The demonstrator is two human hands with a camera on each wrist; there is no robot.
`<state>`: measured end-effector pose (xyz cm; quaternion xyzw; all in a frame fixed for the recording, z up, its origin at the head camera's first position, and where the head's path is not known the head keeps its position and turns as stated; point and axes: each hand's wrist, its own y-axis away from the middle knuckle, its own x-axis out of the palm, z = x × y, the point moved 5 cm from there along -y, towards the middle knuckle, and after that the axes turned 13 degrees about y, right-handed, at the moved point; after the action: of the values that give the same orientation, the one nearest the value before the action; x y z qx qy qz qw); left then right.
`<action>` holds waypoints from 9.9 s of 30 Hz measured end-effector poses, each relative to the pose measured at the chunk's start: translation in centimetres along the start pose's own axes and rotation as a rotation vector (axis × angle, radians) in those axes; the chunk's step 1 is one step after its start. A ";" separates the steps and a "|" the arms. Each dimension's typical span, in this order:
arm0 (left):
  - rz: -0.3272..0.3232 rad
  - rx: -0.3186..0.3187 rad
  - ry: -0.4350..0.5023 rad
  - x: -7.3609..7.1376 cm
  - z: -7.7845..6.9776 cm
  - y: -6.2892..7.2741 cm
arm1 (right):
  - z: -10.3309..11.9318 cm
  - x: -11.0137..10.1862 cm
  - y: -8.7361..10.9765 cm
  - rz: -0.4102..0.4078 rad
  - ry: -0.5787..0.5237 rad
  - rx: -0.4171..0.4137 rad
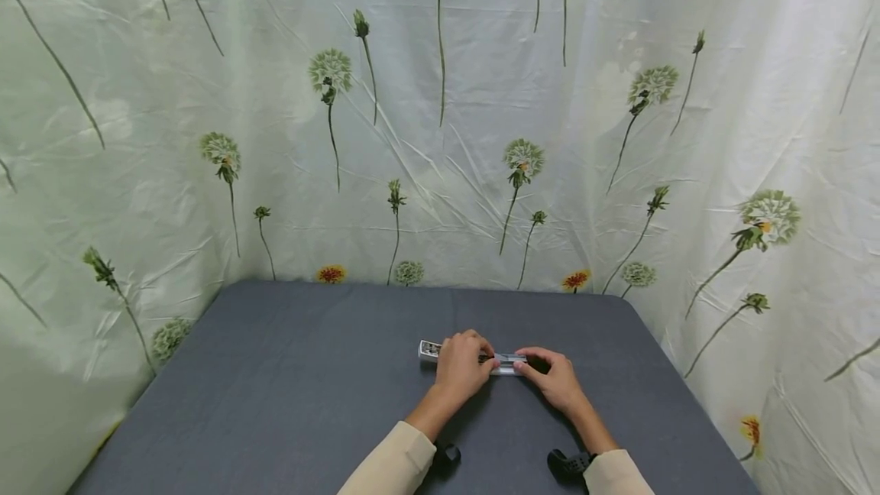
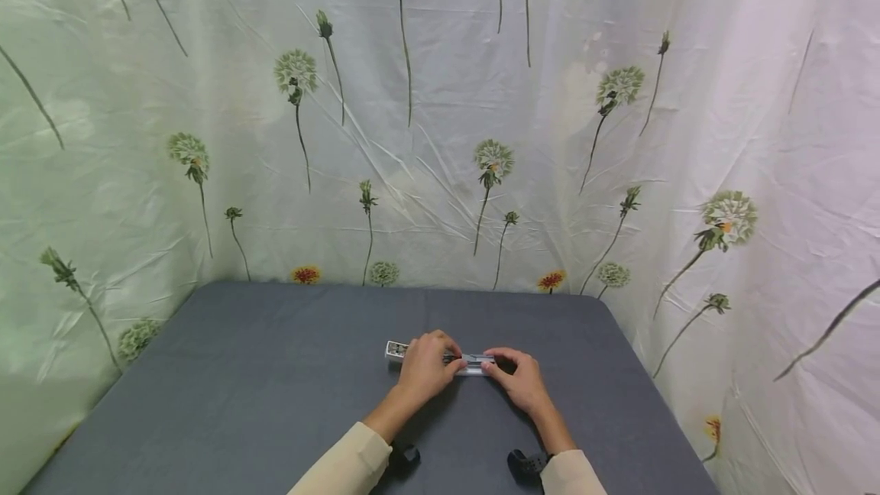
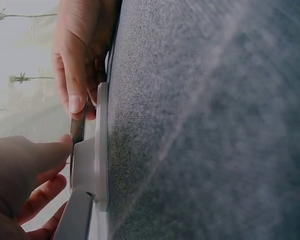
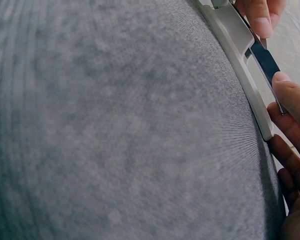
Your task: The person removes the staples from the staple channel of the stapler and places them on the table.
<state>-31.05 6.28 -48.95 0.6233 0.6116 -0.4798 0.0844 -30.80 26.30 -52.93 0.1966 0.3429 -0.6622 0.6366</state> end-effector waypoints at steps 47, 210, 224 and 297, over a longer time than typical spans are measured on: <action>0.268 0.064 0.082 -1.0 1.3 -1.1 | -0.2 0.1 0.0 -0.016 0.017 0.002; 0.203 -0.136 0.127 -11.5 13.8 5.0 | -0.1 -0.1 -0.1 -0.012 0.019 -0.032; 0.218 -0.131 0.161 -11.6 14.1 5.3 | 0.2 -0.3 0.0 -0.015 0.036 -0.037; 0.288 0.051 0.103 1.0 -0.6 -1.5 | -0.2 0.0 -0.1 0.004 0.025 -0.013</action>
<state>-32.19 7.70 -48.59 0.7305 0.5070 -0.4454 0.1048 -30.93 26.41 -53.05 0.2011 0.3549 -0.6562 0.6348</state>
